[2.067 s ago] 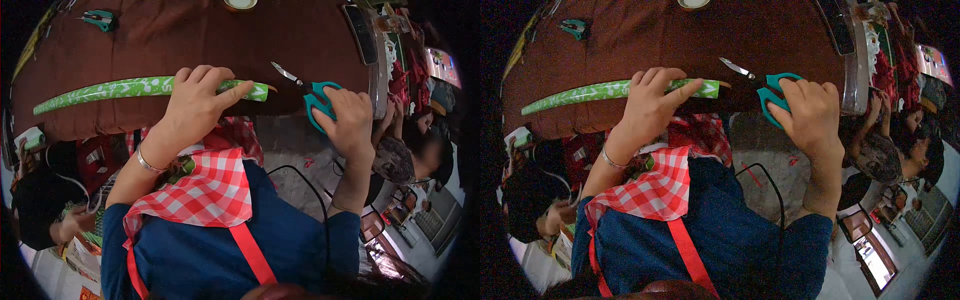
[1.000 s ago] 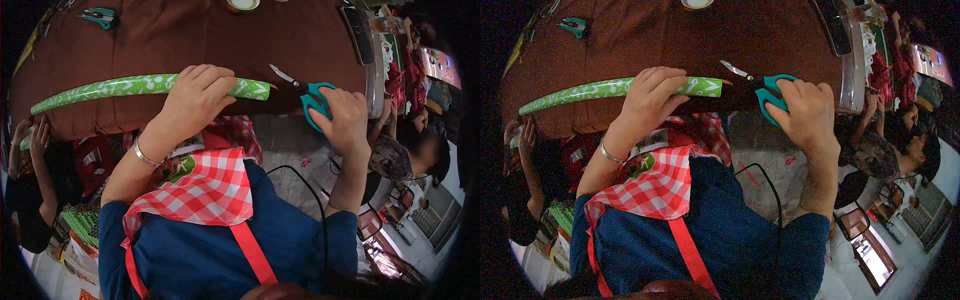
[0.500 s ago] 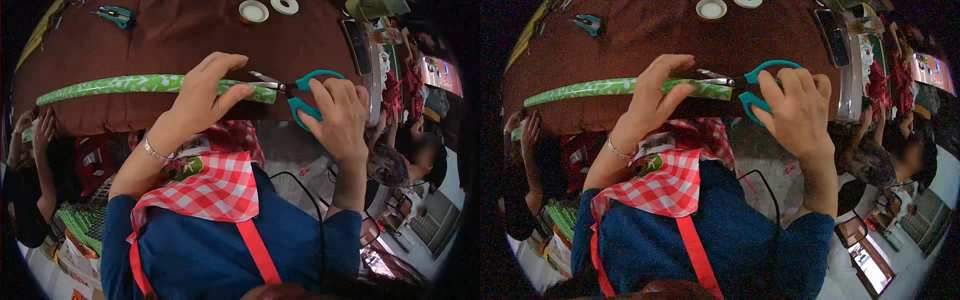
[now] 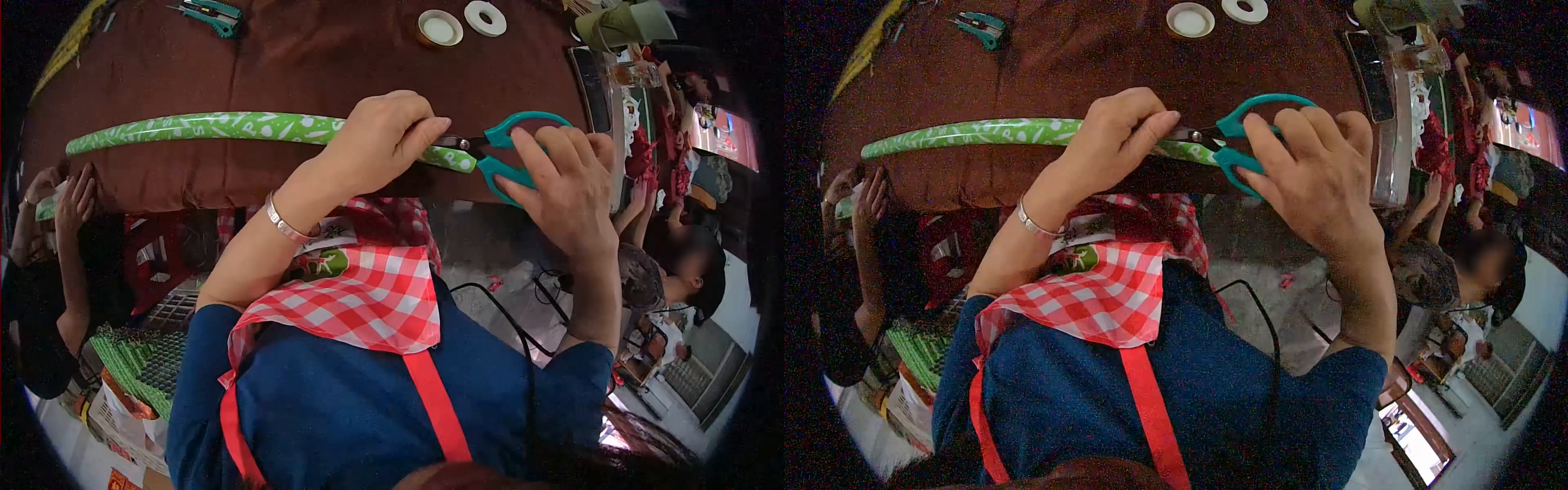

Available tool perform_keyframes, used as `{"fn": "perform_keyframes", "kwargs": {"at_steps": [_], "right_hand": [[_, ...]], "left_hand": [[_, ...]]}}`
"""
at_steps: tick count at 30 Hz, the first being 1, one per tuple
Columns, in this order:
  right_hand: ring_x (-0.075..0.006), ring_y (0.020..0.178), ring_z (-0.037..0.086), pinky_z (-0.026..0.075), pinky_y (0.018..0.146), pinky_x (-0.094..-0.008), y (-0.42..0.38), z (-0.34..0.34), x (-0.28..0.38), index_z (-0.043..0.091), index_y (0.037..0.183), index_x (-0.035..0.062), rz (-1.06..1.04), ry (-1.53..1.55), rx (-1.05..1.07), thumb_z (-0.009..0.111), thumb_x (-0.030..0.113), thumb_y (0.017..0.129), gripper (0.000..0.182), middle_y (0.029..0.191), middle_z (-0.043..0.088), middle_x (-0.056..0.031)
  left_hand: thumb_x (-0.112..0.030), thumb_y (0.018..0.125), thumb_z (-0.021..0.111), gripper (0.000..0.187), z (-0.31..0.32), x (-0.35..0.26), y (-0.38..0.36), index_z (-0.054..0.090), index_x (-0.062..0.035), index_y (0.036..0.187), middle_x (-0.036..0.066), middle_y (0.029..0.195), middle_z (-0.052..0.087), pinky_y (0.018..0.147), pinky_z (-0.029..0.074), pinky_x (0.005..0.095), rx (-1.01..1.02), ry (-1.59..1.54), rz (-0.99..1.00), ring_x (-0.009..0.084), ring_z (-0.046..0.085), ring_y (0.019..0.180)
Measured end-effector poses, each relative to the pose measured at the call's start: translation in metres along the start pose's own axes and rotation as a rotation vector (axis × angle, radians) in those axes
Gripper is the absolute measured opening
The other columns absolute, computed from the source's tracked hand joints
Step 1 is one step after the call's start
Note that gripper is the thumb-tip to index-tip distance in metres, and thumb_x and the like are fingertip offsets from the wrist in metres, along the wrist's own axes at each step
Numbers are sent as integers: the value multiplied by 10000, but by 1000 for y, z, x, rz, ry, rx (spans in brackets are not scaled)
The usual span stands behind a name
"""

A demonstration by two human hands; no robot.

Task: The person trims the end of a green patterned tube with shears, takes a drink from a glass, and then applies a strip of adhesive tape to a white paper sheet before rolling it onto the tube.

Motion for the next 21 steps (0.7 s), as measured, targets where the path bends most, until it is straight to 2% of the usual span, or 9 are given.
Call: {"fn": "perform_keyframes", "kwargs": {"at_steps": [5,7,8,10,12,14,15,18,21], "right_hand": [[-202,951,574,355,802,-405,-6,-2,-9,630,1172,172,11,3,61,809,341,702,530,981,575,-16],[-224,967,586,363,799,-413,-29,-8,-54,627,1184,170,158,-273,135,808,324,722,519,1017,597,-36],[-245,975,590,374,797,-419,-45,-21,-79,621,1199,142,219,-316,121,805,306,730,530,1058,610,-58],[-251,977,588,375,798,-419,-57,-30,-86,618,1208,129,216,-281,137,804,303,729,542,1054,612,-67],[-265,950,584,377,799,-422,-50,-35,-66,625,1211,91,195,-142,126,786,316,741,545,1025,617,-85],[-271,915,580,374,801,-420,-44,-24,-48,641,1187,79,197,-23,184,762,337,762,512,1014,619,-84],[-292,970,583,388,880,-426,-43,-18,-40,641,1182,52,197,-9,249,752,293,768,492,1070,614,-115],[-276,885,589,389,834,-417,-34,-8,-24,662,1142,51,144,48,232,749,328,759,481,968,631,-90],[-247,861,590,385,805,-408,-33,6,-16,664,1148,63,149,100,298,764,305,739,485,947,631,-71]], "left_hand": [[-187,917,637,294,-3,3,0,561,11,714,175,677,547,586,436,444,-26,21,17,376,558,655],[-165,914,634,306,-18,13,-1,528,12,688,179,667,534,578,427,447,-84,113,-20,376,543,643],[-156,913,631,312,-27,18,-2,512,12,678,180,660,526,574,422,448,-113,158,-39,374,535,636],[-136,900,656,267,-26,18,-1,542,8,705,164,678,540,573,430,431,-100,155,-47,358,541,636],[-114,882,685,196,-23,10,-1,589,6,760,141,710,562,579,447,403,-147,79,47,332,564,647],[-105,871,697,161,-24,7,-2,607,5,795,133,727,574,584,454,391,-120,68,31,320,577,656],[-96,860,709,134,-26,9,-4,626,5,830,125,744,586,590,462,378,-104,67,7,309,591,665],[-66,844,705,98,-20,7,-9,634,-3,866,123,795,606,616,487,377,-85,42,46,304,606,697],[-39,810,712,118,-17,2,-13,628,-13,890,118,849,613,647,502,383,-48,75,81,305,612,739]]}}
Point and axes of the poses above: each hand's wrist, its own y-axis towards the middle knuckle, its own z-axis out of the palm, x = y × z, the point moved 9 cm from there along y, towards the middle knuckle
